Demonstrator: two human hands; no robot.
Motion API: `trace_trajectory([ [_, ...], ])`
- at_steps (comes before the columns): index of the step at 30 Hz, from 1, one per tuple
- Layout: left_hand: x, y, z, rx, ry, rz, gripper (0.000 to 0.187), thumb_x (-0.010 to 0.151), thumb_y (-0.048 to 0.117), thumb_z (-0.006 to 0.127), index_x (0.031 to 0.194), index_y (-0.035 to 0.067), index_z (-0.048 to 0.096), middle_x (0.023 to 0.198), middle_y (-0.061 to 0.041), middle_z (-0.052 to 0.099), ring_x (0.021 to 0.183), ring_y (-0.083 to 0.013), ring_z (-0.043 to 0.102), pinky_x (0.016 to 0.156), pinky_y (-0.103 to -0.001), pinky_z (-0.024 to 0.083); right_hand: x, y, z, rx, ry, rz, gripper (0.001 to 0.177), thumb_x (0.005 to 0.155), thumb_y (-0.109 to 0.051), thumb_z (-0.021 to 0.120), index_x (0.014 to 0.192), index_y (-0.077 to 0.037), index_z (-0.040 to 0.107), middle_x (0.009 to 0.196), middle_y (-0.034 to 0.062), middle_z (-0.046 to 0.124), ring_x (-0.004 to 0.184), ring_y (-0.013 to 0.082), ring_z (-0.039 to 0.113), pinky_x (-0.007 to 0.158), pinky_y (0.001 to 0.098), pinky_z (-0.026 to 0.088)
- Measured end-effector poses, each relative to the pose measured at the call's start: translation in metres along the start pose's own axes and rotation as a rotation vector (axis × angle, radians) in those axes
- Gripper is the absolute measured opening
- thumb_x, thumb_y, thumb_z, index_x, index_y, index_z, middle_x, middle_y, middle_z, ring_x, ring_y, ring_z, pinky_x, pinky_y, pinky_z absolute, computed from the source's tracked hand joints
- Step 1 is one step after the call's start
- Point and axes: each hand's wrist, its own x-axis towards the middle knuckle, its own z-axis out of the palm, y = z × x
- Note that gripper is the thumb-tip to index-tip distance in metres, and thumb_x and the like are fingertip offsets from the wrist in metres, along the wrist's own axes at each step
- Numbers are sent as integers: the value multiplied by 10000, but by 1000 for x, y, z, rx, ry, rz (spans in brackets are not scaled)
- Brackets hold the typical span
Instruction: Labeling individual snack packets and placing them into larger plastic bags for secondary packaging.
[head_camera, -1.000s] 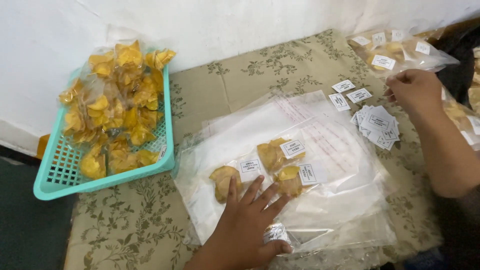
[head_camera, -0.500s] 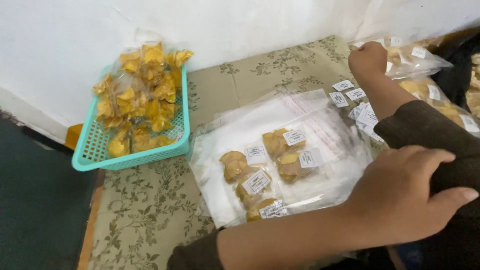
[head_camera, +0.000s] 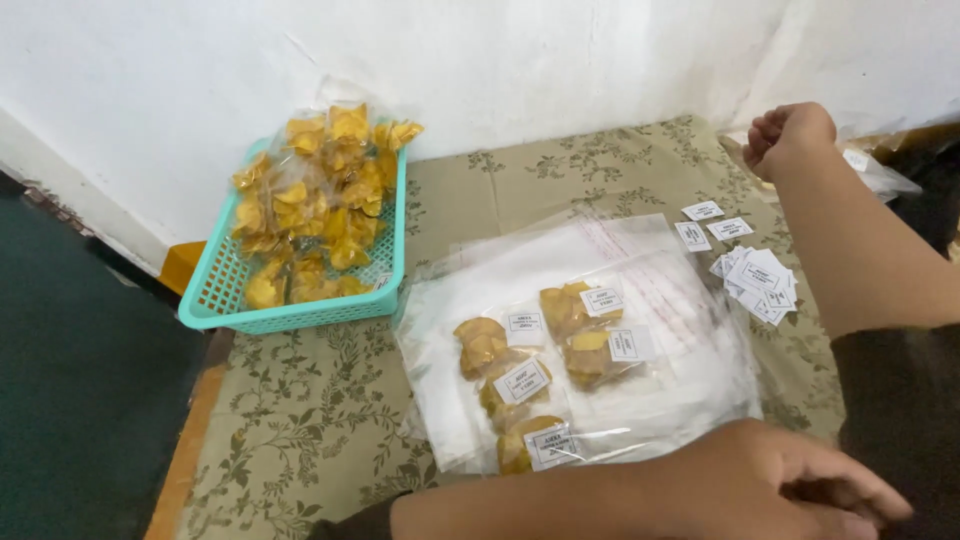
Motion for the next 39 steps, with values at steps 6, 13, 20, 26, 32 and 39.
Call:
trace_trajectory([
  [6,-56,65,-100,390,488,-128,152,972,185,651,1069,125,752,1090,-55,787,1002,-154,720,948,-304,588,-55,-9,-40,100,-241,-97,189,1009,-194,556,849,-176,655,725,-54,612,662,85,510,692,223,455],
  [13,-122,97,-247,251,1225,-188,128,891,117,730,995,92,801,923,-77,811,812,-168,731,795,-299,611,-65,55,-113,-110,-486,-246,156,1067,-187,555,930,-136,610,734,-9,555,674,108,524,668,241,441],
  [20,-103,104,-385,663,1519,-264,151,932,261,710,1022,143,734,930,-2,721,875,-174,660,778,-359,538,-27,92,-133,-270,-444,-713,114,1120,-78,630,1011,-57,656,761,79,607,665,178,594,657,296,535],
  [26,-53,78,-471,1616,1328,-736,624,900,411,748,1403,117,526,1437,-147,490,1287,-433,460,958,-565,500,-8,97,-140,-352,-423,-837,126,1109,-35,638,988,1,648,825,133,640,688,201,607,685,327,541],
  [32,-45,63,-494,1742,1374,-645,125,879,48,709,988,78,658,1035,-105,603,854,-298,600,539,-380,565,-19,95,-142,-465,-414,-927,129,1116,-44,633,1021,27,686,756,144,640,678,193,602,699,319,524],
  [39,-91,118,-324,1166,1378,455,386,1114,204,550,736,124,541,605,52,317,566,-81,278,569,-286,210,-47,93,-144,-427,-548,-1021,117,1139,1,604,1067,69,667,807,166,635,719,218,614,722,339,554],
])
